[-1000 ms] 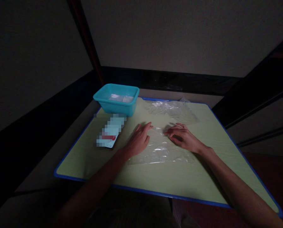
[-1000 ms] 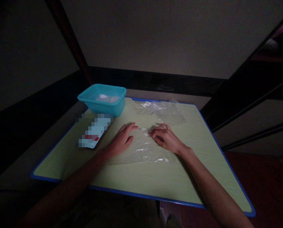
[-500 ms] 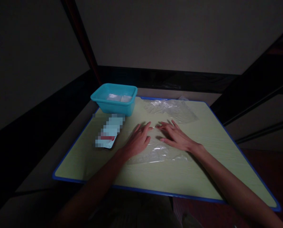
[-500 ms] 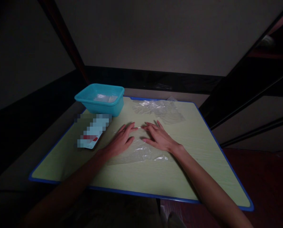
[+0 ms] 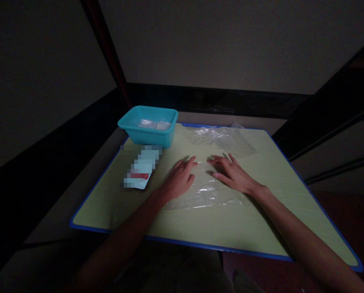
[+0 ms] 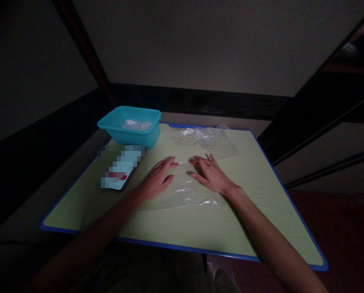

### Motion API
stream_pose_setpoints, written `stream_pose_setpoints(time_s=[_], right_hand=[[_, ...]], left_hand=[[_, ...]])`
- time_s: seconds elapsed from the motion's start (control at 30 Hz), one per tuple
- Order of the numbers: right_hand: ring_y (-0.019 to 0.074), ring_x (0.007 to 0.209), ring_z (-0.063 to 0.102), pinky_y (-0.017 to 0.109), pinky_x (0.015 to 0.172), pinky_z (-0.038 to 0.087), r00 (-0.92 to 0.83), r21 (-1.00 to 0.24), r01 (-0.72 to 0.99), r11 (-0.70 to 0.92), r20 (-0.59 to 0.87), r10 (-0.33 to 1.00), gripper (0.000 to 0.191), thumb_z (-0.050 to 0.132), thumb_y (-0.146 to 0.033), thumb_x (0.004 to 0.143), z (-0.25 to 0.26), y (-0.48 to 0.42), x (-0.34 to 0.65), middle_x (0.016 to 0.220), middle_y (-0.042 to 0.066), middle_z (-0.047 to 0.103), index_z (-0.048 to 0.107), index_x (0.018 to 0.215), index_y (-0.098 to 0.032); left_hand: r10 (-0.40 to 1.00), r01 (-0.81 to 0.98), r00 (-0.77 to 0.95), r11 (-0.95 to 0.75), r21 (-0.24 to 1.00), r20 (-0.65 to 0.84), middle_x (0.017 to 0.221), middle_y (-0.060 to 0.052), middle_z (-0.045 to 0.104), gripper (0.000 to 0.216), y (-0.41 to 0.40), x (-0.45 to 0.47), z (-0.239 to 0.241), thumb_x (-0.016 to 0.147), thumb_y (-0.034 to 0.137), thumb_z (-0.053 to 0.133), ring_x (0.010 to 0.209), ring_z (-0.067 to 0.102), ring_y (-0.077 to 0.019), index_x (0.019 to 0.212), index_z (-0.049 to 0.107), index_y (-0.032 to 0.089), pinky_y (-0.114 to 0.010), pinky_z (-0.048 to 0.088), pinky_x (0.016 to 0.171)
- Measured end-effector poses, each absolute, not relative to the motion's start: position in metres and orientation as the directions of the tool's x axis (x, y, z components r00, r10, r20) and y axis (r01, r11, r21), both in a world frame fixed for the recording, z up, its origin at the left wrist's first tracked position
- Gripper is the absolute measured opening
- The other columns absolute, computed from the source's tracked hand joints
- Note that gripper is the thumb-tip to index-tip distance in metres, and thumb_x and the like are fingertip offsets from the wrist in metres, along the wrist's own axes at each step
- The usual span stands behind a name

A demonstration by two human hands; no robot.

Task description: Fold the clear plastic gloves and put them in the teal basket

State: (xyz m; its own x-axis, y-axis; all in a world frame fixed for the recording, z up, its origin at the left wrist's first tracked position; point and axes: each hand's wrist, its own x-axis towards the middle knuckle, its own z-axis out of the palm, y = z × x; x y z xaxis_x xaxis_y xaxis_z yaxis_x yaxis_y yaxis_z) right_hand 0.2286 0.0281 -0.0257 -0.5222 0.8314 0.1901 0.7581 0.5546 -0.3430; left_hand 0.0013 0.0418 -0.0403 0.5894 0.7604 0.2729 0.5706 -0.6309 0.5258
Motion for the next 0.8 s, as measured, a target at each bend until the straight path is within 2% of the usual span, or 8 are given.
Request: stream_pose_setpoints(time_s=[0.23,0.37,0.57,0.7,0.8], right_hand=[[0.0276,0.121,0.046,0.06,0.105,0.015,-0.421,-0.405,0.774,0.487,0.246,0.873,0.053,0.018,-0.053,0.092,-0.022,0.028,0.247,0.121,0.014,0.057,0.049,0.119,-0.02],[0.0265,0.113,0.053,0.058,0.106,0.017,-0.352,-0.431,0.775,0.462,0.314,0.882,0.055,0.016,-0.053,0.092,-0.022,0.03,0.255,0.111,0.012,0.062,0.056,0.109,-0.019],[0.026,0.105,0.058,0.057,0.105,0.02,-0.354,-0.421,0.79,0.445,0.278,0.893,0.055,0.016,-0.05,0.093,-0.022,0.032,0.255,0.101,0.01,0.066,0.062,0.095,-0.019],[0.0257,0.104,0.059,0.056,0.105,0.021,-0.344,-0.424,0.796,0.432,0.271,0.899,0.053,0.017,-0.047,0.093,-0.02,0.033,0.254,0.1,0.009,0.066,0.063,0.093,-0.019],[0.0255,0.103,0.059,0.056,0.104,0.022,-0.349,-0.42,0.798,0.433,0.264,0.899,0.051,0.019,-0.045,0.093,-0.019,0.034,0.252,0.101,0.009,0.066,0.063,0.094,-0.02]], left_hand=[[0.753,0.575,0.597,-0.642,0.507,0.276,0.125,-0.011,0.057,0.056,0.041,0.0,-0.038,0.08,0.006,0.049,0.122,0.045,-0.0218,0.131,0.029,0.015,-0.043,0.031,0.106],[0.742,0.578,0.594,-0.663,0.476,0.311,0.127,-0.01,0.055,0.052,0.041,0.0,-0.038,0.079,0.003,0.047,0.119,0.048,-0.0204,0.128,0.033,0.016,-0.043,0.03,0.107],[0.684,0.549,0.632,-0.727,0.412,0.365,0.109,-0.003,0.068,0.045,0.039,-0.009,-0.034,0.083,0.004,0.042,0.106,0.058,-0.0157,0.125,0.038,0.018,-0.042,0.028,0.108],[0.658,0.561,0.684,-0.75,0.351,0.315,0.1,-0.003,0.071,0.037,0.035,-0.016,-0.027,0.086,0.007,0.043,0.1,0.062,-0.0156,0.122,0.043,0.015,-0.04,0.03,0.106],[0.649,0.578,0.719,-0.757,0.303,0.25,0.104,-0.004,0.07,0.034,0.03,-0.019,-0.021,0.087,0.008,0.043,0.102,0.061,-0.0152,0.12,0.045,0.014,-0.04,0.029,0.107]])
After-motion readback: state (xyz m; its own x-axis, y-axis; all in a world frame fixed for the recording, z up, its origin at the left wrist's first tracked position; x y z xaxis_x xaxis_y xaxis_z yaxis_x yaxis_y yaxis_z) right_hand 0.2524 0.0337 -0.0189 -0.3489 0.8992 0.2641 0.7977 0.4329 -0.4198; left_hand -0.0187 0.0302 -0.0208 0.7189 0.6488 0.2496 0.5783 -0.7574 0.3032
